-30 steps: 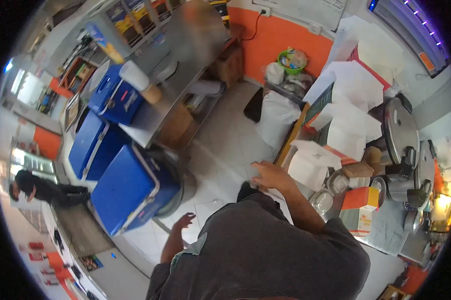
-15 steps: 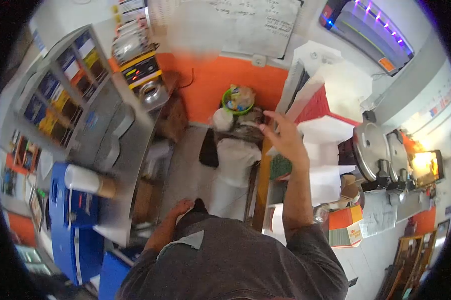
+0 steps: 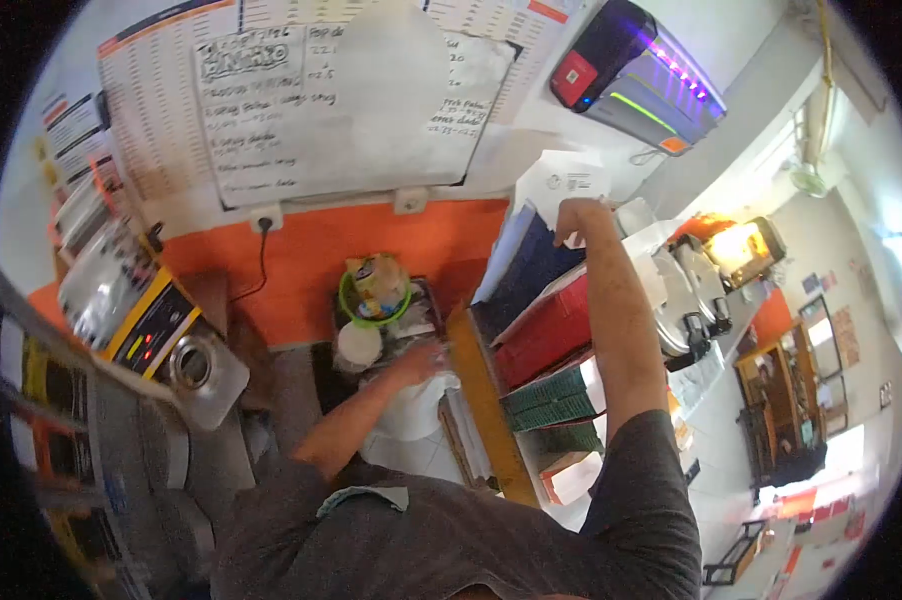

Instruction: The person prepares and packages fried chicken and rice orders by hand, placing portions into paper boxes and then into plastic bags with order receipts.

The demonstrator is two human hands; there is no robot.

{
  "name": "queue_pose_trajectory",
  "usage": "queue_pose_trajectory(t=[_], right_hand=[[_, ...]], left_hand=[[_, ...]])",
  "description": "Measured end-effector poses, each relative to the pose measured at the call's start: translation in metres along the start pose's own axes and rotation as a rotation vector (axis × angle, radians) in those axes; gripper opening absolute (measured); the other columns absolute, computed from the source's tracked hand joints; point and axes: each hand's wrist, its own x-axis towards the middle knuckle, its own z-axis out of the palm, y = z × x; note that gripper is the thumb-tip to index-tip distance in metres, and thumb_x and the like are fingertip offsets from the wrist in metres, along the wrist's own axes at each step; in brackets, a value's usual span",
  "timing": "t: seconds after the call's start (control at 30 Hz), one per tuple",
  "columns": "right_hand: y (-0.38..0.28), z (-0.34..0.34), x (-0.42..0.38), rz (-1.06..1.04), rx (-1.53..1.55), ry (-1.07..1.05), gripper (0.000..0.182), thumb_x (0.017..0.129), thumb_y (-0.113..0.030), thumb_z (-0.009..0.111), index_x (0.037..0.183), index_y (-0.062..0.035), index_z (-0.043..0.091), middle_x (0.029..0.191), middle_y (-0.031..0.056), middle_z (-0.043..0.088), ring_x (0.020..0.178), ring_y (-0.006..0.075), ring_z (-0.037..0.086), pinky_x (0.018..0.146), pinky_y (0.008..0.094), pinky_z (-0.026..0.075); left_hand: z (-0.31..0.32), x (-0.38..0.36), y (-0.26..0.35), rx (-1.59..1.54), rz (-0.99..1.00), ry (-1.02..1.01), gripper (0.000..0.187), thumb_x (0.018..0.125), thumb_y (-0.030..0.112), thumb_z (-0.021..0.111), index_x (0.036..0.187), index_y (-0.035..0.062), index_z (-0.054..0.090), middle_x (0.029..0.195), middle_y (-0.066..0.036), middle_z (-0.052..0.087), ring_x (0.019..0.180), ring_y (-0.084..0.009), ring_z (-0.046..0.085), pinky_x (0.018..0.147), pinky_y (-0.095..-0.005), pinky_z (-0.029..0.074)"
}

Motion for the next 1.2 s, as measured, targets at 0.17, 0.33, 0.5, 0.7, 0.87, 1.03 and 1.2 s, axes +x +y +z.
queue_pose_trajectory(t=[0.17, 0.33, 0.5, 0.7, 0.87, 1.03, 1.2], right_hand=[[0.024, 0.028, 0.049, -0.082, -0.069, 0.001, 0.026, 0.069, -0.021, 0.072, 0.086, -0.0009, 0.071, 0.090, 0.0140, 0.071, 0.072, 0.0256, 0.069, 0.070, 0.0396, 0.054], [0.026, 0.045, 0.033, -0.106, -0.013, 0.262, 0.025, 0.073, -0.017, 0.059, 0.090, -0.0017, 0.070, 0.093, 0.0207, 0.069, 0.085, 0.0317, 0.068, 0.077, 0.0418, 0.053], [0.006, 0.031, -0.009, 0.050, -0.003, 0.576, 0.026, 0.079, -0.019, 0.054, 0.096, -0.0036, 0.068, 0.101, 0.0220, 0.066, 0.099, 0.0345, 0.064, 0.085, 0.0450, 0.051], [0.035, -0.014, -0.064, -0.148, 0.125, 0.811, 0.029, 0.085, -0.026, 0.052, 0.101, -0.0059, 0.066, 0.098, 0.0186, 0.067, 0.098, 0.0370, 0.062, 0.085, 0.0481, 0.049], [0.004, 0.011, -0.138, -0.080, 0.208, 0.949, 0.021, 0.086, -0.022, 0.056, 0.095, -0.0064, 0.067, 0.085, 0.0216, 0.065, 0.081, 0.0416, 0.062, 0.076, 0.0483, 0.049], [-0.018, 0.015, -0.211, -0.156, 0.250, 1.041, 0.019, 0.087, -0.021, 0.058, 0.097, -0.0059, 0.066, 0.080, 0.0214, 0.064, 0.079, 0.0405, 0.062, 0.070, 0.0474, 0.049], [-0.016, 0.035, -0.273, -0.098, 0.510, 1.175, 0.018, 0.086, -0.015, 0.059, 0.099, -0.0043, 0.064, 0.084, 0.0195, 0.065, 0.079, 0.0362, 0.065, 0.070, 0.0438, 0.049]], left_hand=[[-0.048, 0.139, 0.113, -0.087, 0.146, 0.156, 0.080, 0.081, 0.042, 0.068, 0.137, -0.0054, 0.035, 0.138, -0.028, 0.040, 0.129, -0.0403, 0.037, 0.108, -0.0434, 0.031], [-0.045, 0.198, 0.199, -0.263, 0.102, 0.424, 0.113, 0.073, 0.050, 0.075, 0.142, -0.0112, 0.010, 0.143, -0.037, 0.021, 0.134, -0.0472, 0.024, 0.111, -0.0457, 0.024], [-0.028, 0.209, 0.196, -0.329, 0.102, 0.449, 0.113, 0.074, 0.044, 0.075, 0.142, -0.0123, 0.005, 0.145, -0.037, 0.012, 0.136, -0.0478, 0.017, 0.113, -0.0458, 0.020], [-0.037, 0.205, 0.196, -0.287, 0.242, 0.587, 0.113, 0.071, 0.043, 0.078, 0.142, -0.0111, 0.008, 0.144, -0.035, 0.019, 0.133, -0.0476, 0.022, 0.112, -0.0467, 0.020], [-0.106, 0.128, 0.278, -0.076, 0.529, 1.048, 0.119, 0.061, 0.048, 0.083, 0.143, -0.0062, 0.015, 0.139, -0.028, 0.029, 0.128, -0.0445, 0.029, 0.105, -0.0552, 0.023], [-0.139, 0.104, 0.305, 0.161, 0.639, 0.879, 0.116, 0.059, 0.046, 0.083, 0.146, 0.0051, 0.019, 0.138, -0.022, 0.029, 0.127, -0.0403, 0.031, 0.100, -0.0546, 0.026], [-0.159, 0.069, 0.323, 0.253, 0.901, 0.838, 0.113, 0.060, 0.042, 0.084, 0.145, 0.0041, 0.019, 0.137, -0.022, 0.029, 0.127, -0.0402, 0.031, 0.101, -0.0541, 0.026]])
